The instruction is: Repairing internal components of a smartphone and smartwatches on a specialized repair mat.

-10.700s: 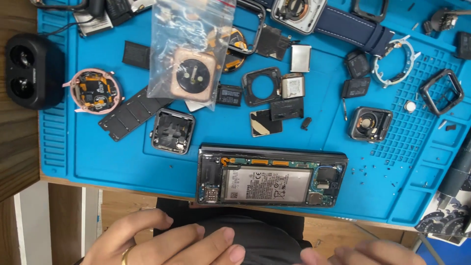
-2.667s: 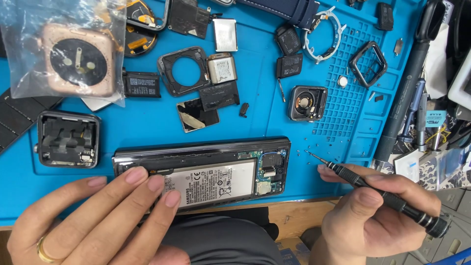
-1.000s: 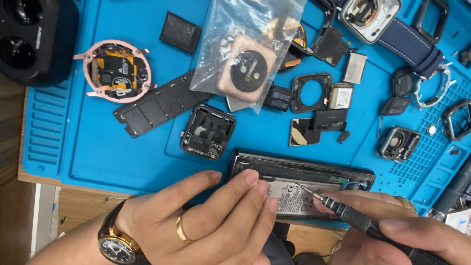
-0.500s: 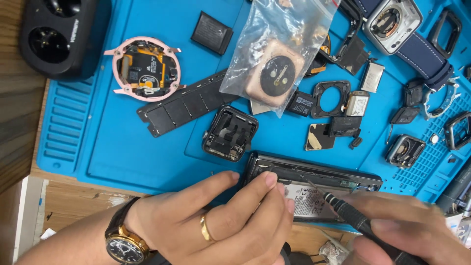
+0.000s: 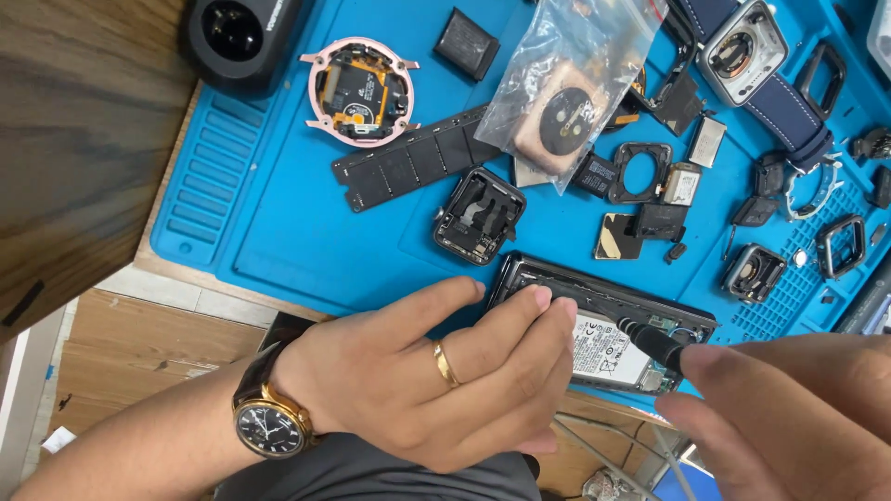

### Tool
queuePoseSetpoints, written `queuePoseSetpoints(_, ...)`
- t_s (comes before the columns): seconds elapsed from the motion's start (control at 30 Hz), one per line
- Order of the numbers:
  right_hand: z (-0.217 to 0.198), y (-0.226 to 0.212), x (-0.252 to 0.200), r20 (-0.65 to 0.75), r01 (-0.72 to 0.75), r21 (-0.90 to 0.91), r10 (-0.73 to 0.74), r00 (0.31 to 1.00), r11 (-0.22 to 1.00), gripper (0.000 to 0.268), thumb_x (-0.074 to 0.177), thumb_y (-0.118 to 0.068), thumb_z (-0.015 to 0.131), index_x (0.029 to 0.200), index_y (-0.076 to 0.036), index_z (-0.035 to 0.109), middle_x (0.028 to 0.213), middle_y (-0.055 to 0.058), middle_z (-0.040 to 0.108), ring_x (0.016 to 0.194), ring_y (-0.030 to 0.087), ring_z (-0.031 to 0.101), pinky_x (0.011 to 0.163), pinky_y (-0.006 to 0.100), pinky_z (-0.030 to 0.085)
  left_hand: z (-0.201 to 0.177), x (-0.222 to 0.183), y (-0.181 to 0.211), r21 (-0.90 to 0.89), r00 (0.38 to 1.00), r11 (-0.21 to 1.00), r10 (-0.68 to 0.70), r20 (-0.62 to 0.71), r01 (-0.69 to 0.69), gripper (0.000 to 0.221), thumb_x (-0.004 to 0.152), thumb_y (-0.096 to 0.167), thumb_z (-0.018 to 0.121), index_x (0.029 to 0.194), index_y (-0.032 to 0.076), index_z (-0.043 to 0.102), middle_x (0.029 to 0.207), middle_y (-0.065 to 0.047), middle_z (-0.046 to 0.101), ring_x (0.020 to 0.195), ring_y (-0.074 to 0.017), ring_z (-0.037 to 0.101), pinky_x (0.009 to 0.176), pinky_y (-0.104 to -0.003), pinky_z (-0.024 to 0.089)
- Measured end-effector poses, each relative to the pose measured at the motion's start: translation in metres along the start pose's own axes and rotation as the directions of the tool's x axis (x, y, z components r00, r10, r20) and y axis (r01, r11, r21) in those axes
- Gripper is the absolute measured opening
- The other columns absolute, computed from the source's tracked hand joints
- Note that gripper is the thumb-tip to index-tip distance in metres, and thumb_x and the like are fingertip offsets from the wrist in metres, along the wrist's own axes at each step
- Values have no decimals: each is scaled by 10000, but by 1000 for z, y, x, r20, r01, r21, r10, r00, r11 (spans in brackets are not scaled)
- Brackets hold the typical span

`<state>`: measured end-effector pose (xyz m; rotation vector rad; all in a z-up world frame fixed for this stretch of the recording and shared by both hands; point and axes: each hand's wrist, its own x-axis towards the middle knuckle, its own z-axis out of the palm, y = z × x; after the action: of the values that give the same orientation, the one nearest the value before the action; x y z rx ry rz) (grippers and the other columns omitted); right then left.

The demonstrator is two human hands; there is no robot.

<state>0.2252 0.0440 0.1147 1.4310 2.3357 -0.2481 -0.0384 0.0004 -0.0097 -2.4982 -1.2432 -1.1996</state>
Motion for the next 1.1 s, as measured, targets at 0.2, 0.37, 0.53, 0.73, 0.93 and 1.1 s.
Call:
queuePoseSetpoints(0.2,51,65,-37,127,-149,-281,191,973,948,778,535,-904,670,914,-230,584,725,5,454,748,197,390,810,270,480,-1,-3,0,19,1000,1000,13,-20,-13,474,1152,514,377,1142,229,755,1219,15,741,1143,-121,695,855,-273,549)
queuePoseSetpoints(0.37,67,90,-76,607,-536,458,192,772,709,857,664,-320,862,1478,-348,598,1542,-103,650,1495,99,572,1185,372,434,0,-4,-1,39,1000,999,5,-25,-4,501,1139,564,416,1142,211,771,1196,40,750,1136,-104,696,868,-260,541)
queuePoseSetpoints(0.53,95,136,-40,625,-176,-185,254,738,967,512,806,-604,684,1249,-361,597,1094,-157,619,1097,-38,589,1049,182,408,0,-5,0,23,1000,1000,3,-8,-3,497,1134,621,467,1155,230,773,1222,34,749,1165,-111,695,883,-270,544)
queuePoseSetpoints(0.73,34,48,-12,325,-367,-104,380,866,925,495,710,-566,606,1101,-292,474,1122,-57,478,1064,83,475,1020,327,353,1,-5,1,18,1000,1000,-3,-8,4,488,1136,598,454,1156,234,779,1221,35,752,1164,-111,697,880,-272,546)
queuePoseSetpoints(0.93,30,36,-17,236,-189,-368,288,928,910,650,652,-742,589,1064,-244,514,1046,12,527,1063,137,533,1102,303,413,-1,-2,1,31,1000,1000,-7,-8,7,494,1139,572,421,1157,236,783,1216,42,749,1155,-102,700,875,-264,546)
queuePoseSetpoints(1.1,43,45,-33,190,-193,-244,242,952,950,688,745,-896,514,838,-216,478,972,54,353,889,210,453,1259,338,306,0,0,1,34,1000,999,7,-1,-6,511,1145,572,403,1167,227,779,1217,32,747,1149,-107,702,861,-261,557)
